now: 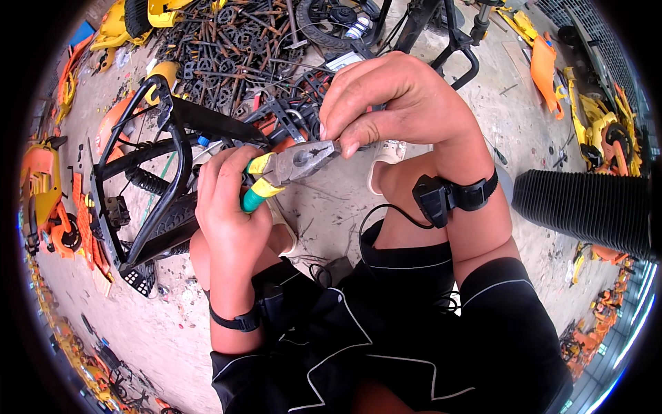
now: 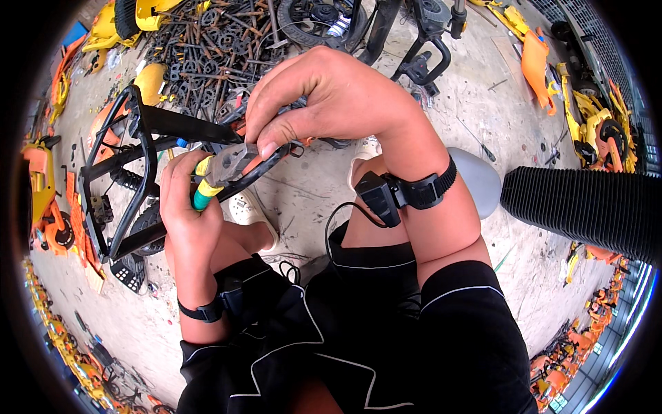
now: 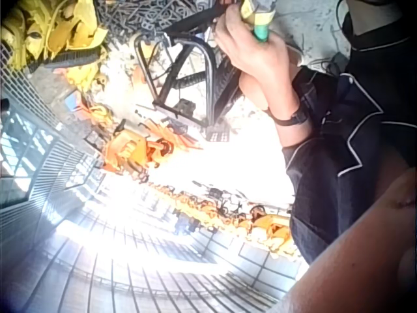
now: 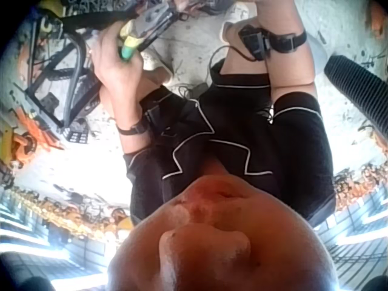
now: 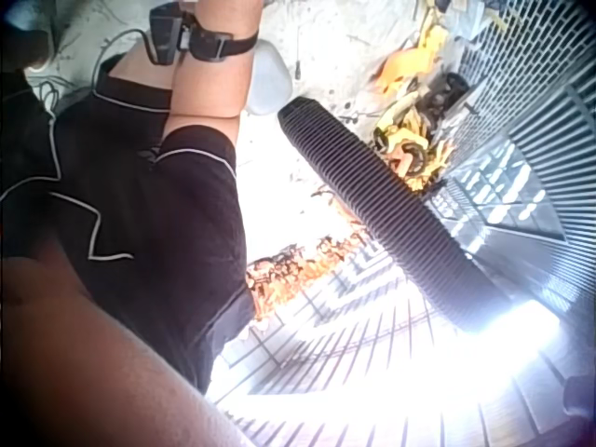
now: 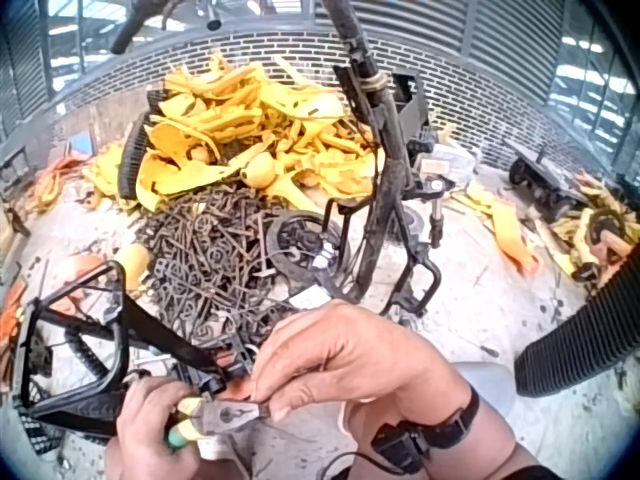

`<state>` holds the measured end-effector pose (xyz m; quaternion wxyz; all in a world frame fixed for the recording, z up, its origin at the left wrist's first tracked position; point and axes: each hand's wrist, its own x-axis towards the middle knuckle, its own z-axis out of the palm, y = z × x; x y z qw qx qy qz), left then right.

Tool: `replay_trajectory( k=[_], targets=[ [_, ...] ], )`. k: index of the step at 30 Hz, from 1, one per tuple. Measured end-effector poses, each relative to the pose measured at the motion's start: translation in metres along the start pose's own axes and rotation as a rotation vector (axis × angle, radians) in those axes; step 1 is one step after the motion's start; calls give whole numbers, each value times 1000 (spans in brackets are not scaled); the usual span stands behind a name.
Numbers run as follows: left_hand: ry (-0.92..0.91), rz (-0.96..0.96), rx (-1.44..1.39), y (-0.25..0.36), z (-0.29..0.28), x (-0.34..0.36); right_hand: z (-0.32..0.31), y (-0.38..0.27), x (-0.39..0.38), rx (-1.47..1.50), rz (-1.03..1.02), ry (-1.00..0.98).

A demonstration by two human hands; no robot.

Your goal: The person uses pliers to twist and secure a wire on a black motorcycle frame while sitting in a large warehouse filled with yellow parts.

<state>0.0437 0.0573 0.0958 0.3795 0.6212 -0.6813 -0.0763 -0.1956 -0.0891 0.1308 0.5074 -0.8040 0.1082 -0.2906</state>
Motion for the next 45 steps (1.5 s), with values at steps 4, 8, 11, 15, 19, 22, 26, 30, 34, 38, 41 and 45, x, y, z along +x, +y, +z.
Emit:
replay_trajectory(
  k=[4,8,11,15,19,22,26,30,34,38,41,45],
  targets=[
    [4,15,7,-1,0,0,0,-1,0,4,11,-2],
    [1,25,20,-1,-2,0,0,1,0,6,6,-6],
    [-3,37,26,-1,-3,1,0,1,0,5,-4,-5],
    [-4,55,16,-2,-3,1,0,-1,0,18,43,6],
    [-22,64,27,-2,-4,0,-1,2,0,9,2,10],
    [-8,47,11,-5,-2,0,-1,2,0,0,-24,0],
    [-5,52,-11,-9,1,-1,0,0,0,10,18,6],
    [-9,58,-19,-10,1,0,0,1,0,26,31,10],
    [-4,69,-20,-10,1,0,0,1,0,25,27,12],
    [-14,67,-26,-11,1,0,0,1,0,9,21,6],
    [-21,62,-31,-10,0,0,0,1,1,16,2,5],
    [-31,49,-41,-11,1,-1,1,2,0,4,-5,1]
  ],
)
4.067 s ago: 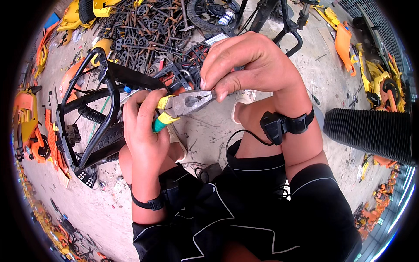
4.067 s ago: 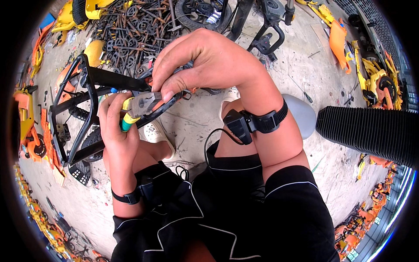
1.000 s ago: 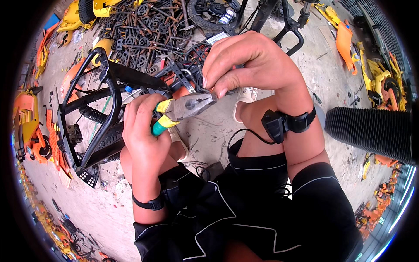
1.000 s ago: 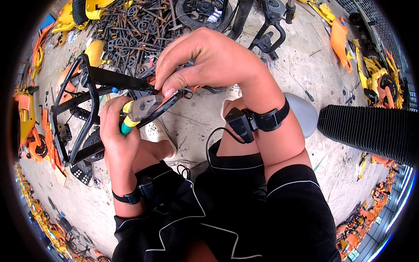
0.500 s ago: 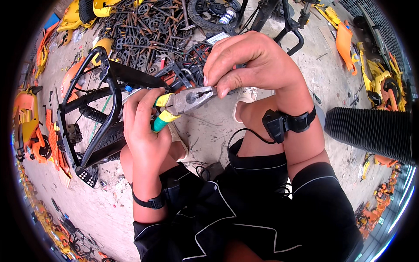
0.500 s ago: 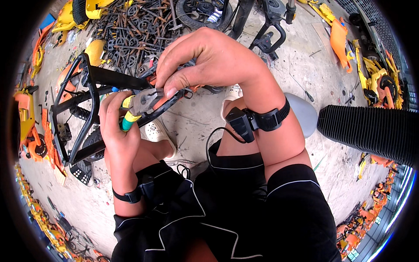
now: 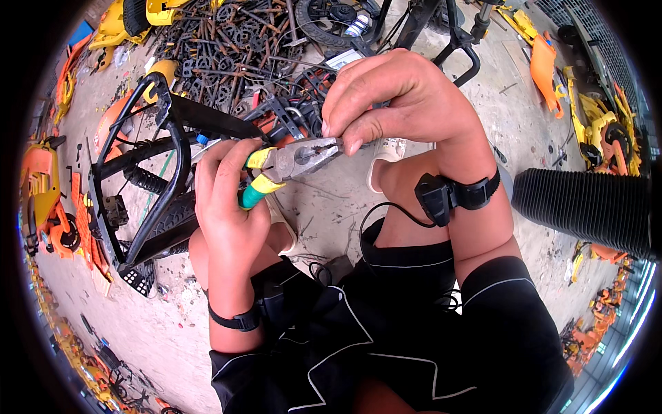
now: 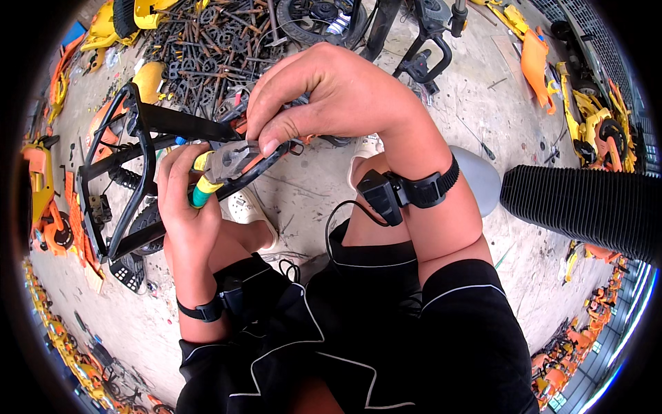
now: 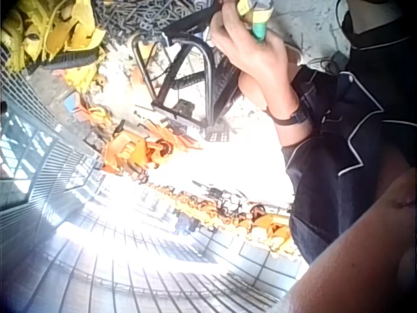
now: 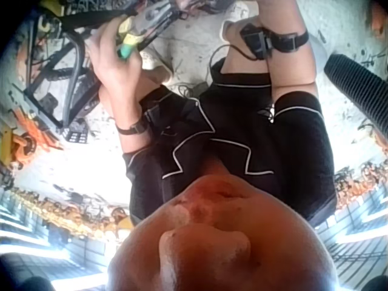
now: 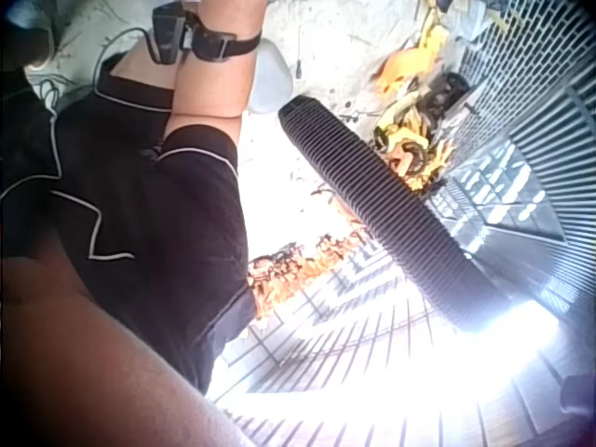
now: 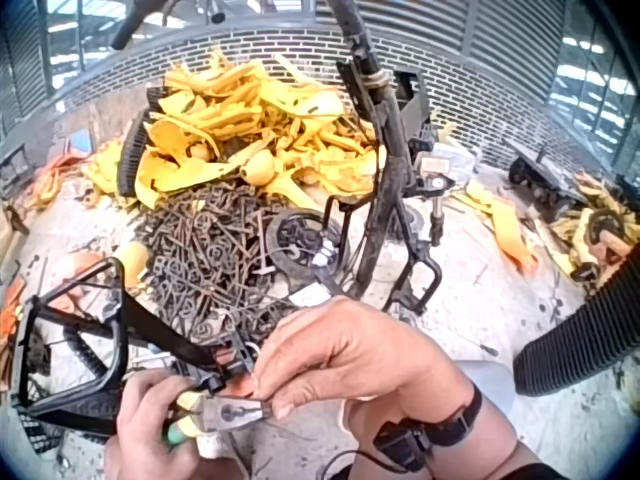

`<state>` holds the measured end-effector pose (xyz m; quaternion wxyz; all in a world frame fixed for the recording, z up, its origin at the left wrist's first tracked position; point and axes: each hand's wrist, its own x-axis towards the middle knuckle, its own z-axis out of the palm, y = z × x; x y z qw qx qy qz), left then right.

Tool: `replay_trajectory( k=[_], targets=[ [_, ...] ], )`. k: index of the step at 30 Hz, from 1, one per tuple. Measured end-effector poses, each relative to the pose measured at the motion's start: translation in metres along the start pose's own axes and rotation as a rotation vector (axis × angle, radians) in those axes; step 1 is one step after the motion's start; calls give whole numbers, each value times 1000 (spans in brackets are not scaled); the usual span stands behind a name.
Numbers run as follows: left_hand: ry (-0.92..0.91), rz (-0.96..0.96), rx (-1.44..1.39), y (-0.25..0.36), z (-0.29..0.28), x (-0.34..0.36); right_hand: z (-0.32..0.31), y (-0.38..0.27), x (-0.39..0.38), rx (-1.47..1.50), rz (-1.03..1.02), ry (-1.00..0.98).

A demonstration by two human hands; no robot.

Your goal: The person uses pliers to twist and secure a wire on a black motorcycle frame while sitting in a large warehouse filled with yellow parts.

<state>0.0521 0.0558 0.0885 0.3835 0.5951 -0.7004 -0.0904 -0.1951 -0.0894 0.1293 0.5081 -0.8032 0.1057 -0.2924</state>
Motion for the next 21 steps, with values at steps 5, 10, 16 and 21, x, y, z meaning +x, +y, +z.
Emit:
replay_trajectory(
  k=[5,10,16,21],
  targets=[
    [-3,-46,-51,6,0,1,-1,-3,-1,-7,21,-7],
    [4,-58,-44,5,0,0,0,-4,0,4,23,-14],
    [-27,-55,-9,5,-1,-1,1,-3,0,13,-4,-2],
    [-11,-30,9,5,-1,-1,0,-4,0,8,30,-7]
  ],
)
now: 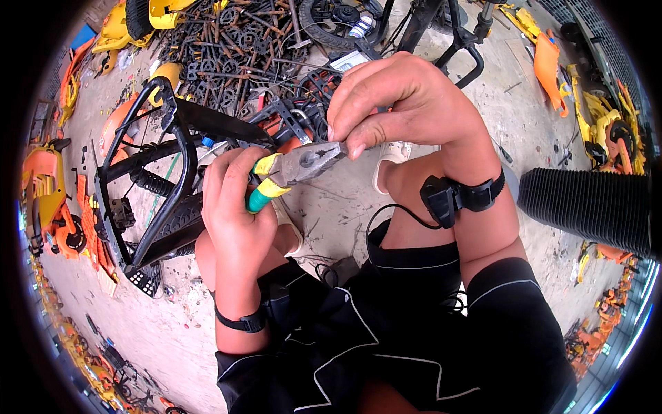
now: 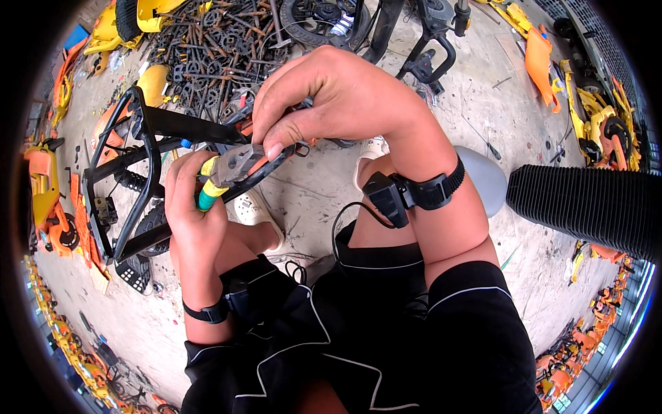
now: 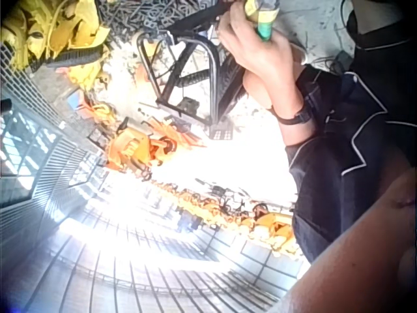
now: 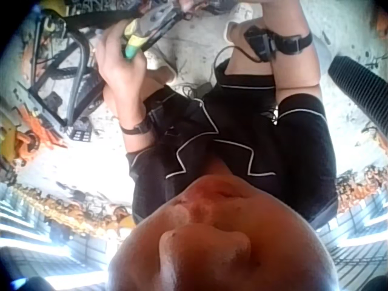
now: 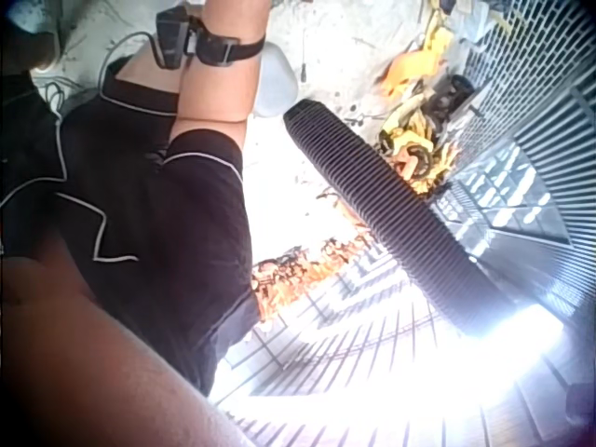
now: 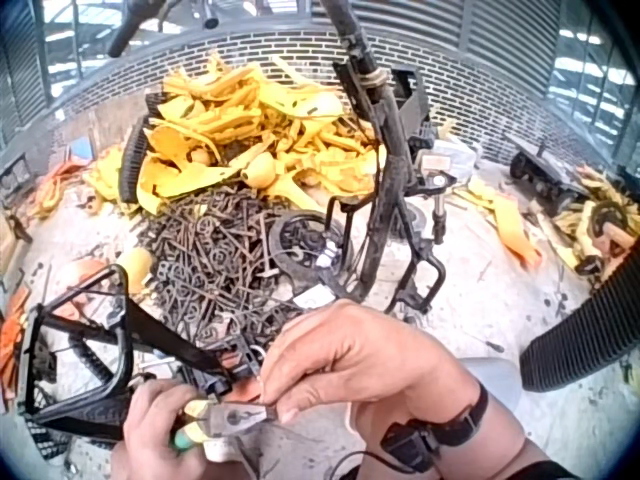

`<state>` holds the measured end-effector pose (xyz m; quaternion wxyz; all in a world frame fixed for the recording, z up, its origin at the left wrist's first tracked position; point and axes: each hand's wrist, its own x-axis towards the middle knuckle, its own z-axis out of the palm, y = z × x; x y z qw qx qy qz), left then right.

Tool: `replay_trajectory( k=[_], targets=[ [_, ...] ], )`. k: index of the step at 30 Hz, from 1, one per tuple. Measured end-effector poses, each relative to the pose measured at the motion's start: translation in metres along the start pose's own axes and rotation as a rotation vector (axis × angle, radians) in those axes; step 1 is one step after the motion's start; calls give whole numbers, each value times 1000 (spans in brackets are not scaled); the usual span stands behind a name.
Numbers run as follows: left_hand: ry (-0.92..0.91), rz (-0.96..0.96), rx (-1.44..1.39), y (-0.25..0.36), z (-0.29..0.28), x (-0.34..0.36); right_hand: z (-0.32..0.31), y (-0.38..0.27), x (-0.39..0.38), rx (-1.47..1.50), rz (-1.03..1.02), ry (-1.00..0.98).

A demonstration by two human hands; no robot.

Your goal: The person uses pliers to twist and secure a wire on a black motorcycle frame while sitting in a large warehouse filled with yellow parts.

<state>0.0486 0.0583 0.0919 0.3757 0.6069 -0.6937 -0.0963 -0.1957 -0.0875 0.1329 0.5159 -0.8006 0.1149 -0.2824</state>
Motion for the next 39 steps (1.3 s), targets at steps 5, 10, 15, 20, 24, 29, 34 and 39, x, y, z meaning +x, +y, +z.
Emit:
replay_trajectory(
  k=[5,10,15,20,24,29,34,39],
  targets=[
    [27,-5,12,2,0,1,1,5,0,-15,-81,11],
    [25,25,26,0,-1,1,-1,0,0,-18,26,-10],
    [19,23,2,3,-3,1,0,-1,-1,14,13,27],
    [29,-28,-27,2,0,1,-1,1,-1,-11,-15,16],
    [15,-46,-64,4,1,0,-1,-3,-2,-26,50,9],
    [17,-17,-71,1,4,1,-2,4,-1,-15,-22,7],
    [13,-21,-79,1,2,2,-1,4,0,-13,-11,0],
    [15,-25,-77,0,2,1,0,5,0,-18,-31,1]
  ],
)
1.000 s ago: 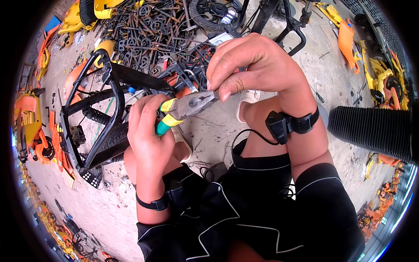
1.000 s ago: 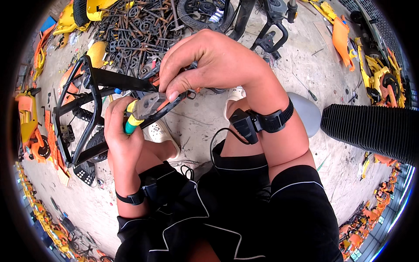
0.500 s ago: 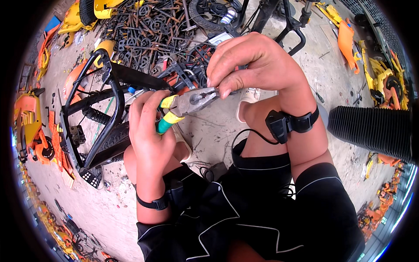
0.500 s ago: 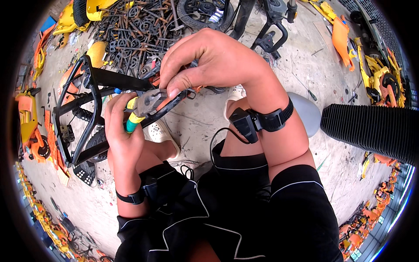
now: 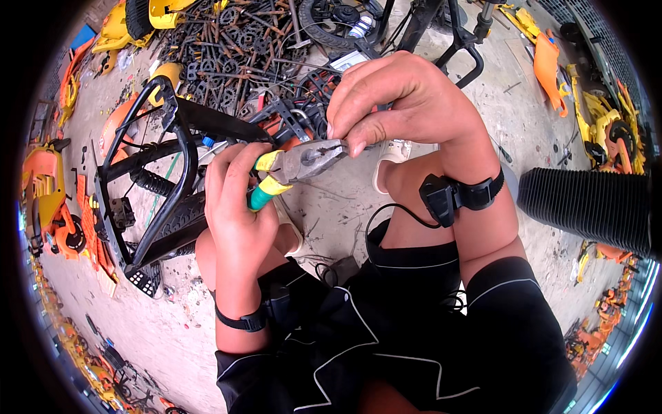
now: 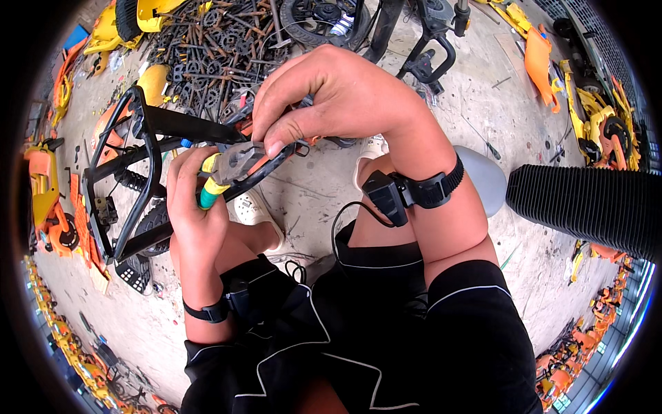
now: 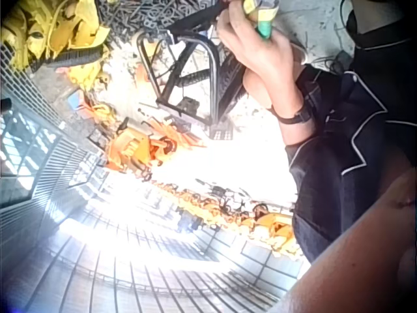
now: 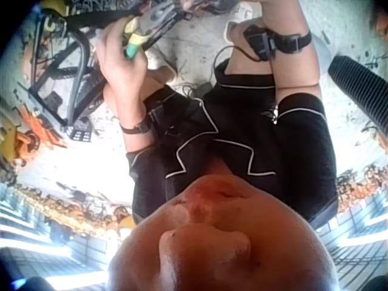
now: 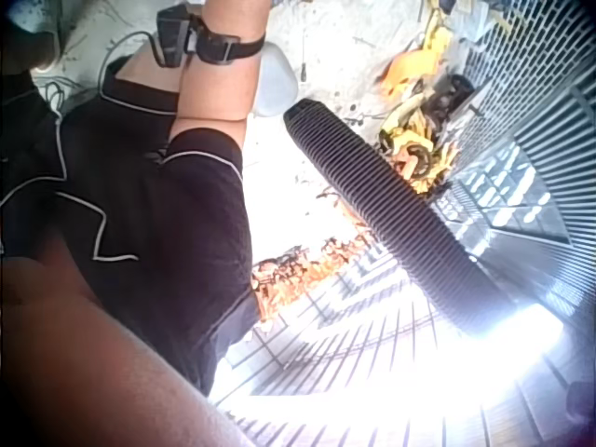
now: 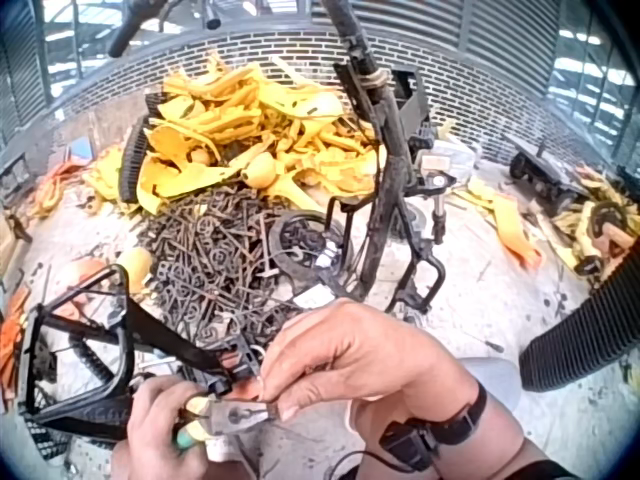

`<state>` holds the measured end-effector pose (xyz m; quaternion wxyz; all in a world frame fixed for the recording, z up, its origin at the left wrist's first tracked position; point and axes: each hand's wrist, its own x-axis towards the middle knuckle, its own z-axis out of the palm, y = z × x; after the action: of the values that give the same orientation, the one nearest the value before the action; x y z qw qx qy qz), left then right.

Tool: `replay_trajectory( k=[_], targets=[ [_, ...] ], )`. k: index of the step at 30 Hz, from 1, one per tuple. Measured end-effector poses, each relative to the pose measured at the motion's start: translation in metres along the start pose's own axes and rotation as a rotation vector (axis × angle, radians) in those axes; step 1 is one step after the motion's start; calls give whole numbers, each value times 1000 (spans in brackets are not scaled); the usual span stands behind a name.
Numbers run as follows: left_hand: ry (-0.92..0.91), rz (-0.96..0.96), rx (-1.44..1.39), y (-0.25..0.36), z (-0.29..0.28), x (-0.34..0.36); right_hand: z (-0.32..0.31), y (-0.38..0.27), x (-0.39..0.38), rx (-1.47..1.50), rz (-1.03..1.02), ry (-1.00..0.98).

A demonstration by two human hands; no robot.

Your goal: The person uses pliers to twist and secure a wire on a black motorcycle frame while sitting in a large warehouse filled with yellow parts.

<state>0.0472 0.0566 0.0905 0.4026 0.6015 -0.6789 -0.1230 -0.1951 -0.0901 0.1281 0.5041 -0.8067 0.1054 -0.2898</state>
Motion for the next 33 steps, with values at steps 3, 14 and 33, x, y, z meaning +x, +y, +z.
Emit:
replay_trajectory(
  k=[3,14,33],
  targets=[
    [3,14,40,2,-2,1,0,1,0,3,-5,1],
    [15,48,116,1,-3,1,1,-7,1,3,33,0],
    [-22,3,159,7,-9,-2,0,-16,-6,33,97,-31]
  ],
)
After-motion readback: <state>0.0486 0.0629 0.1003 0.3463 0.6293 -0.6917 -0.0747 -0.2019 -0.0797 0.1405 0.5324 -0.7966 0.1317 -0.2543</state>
